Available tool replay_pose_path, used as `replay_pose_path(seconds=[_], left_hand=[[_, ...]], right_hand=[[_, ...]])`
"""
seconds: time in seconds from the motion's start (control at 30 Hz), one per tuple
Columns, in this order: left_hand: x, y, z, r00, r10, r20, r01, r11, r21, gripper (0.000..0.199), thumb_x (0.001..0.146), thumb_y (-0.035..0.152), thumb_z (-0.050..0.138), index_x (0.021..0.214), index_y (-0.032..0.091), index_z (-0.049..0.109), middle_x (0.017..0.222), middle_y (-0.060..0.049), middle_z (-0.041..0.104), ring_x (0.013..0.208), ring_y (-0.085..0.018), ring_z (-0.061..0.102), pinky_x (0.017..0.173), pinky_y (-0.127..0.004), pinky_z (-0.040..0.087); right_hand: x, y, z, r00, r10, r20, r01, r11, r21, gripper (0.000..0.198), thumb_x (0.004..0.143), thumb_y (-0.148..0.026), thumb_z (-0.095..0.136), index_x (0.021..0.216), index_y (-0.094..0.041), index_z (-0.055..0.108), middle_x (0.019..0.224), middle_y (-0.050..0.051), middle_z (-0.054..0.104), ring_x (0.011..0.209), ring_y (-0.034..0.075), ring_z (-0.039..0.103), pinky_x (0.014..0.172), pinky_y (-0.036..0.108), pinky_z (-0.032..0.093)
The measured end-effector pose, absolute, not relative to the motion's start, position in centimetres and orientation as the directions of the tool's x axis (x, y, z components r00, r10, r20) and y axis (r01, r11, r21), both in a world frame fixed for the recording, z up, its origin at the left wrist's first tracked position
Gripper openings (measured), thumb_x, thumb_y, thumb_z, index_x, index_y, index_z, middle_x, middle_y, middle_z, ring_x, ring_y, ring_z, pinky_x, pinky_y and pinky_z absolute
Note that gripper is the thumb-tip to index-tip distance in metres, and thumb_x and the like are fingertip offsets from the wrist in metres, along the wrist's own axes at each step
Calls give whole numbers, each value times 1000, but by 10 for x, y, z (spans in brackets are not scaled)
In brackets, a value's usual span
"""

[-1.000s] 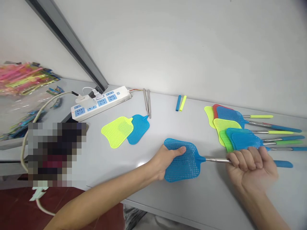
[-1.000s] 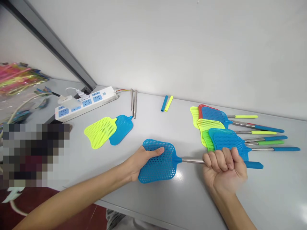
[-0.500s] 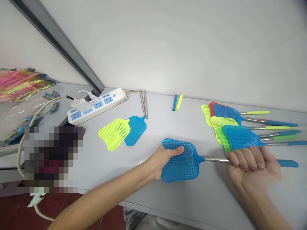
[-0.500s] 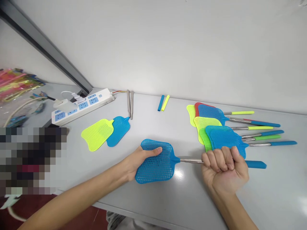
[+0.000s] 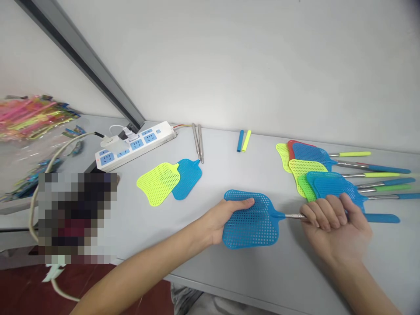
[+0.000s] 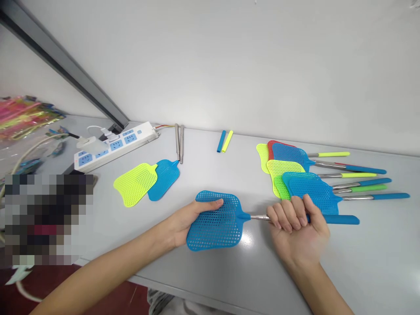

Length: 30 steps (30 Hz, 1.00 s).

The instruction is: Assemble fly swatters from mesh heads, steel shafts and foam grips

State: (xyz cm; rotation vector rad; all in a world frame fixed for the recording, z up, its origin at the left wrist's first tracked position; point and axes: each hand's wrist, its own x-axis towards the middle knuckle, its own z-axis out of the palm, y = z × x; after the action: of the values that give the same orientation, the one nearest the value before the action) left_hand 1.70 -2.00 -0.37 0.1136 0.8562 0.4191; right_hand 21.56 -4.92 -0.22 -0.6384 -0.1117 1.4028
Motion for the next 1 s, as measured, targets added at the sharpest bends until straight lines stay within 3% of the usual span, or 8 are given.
replay_pose_path(seconds=[1.0], left_hand=[[19,-21,-2,537,409,-738,-301,910,286,35,66,28,68,96,11,62,96,-12,65,82,-22,63,81,-38,48]], right_hand=[[218,-43,-7,155,917,-367,-911,-11,-413,38,75,-17,45,51,-19,15,42,-8,10,34,8,15,34,22,27]])
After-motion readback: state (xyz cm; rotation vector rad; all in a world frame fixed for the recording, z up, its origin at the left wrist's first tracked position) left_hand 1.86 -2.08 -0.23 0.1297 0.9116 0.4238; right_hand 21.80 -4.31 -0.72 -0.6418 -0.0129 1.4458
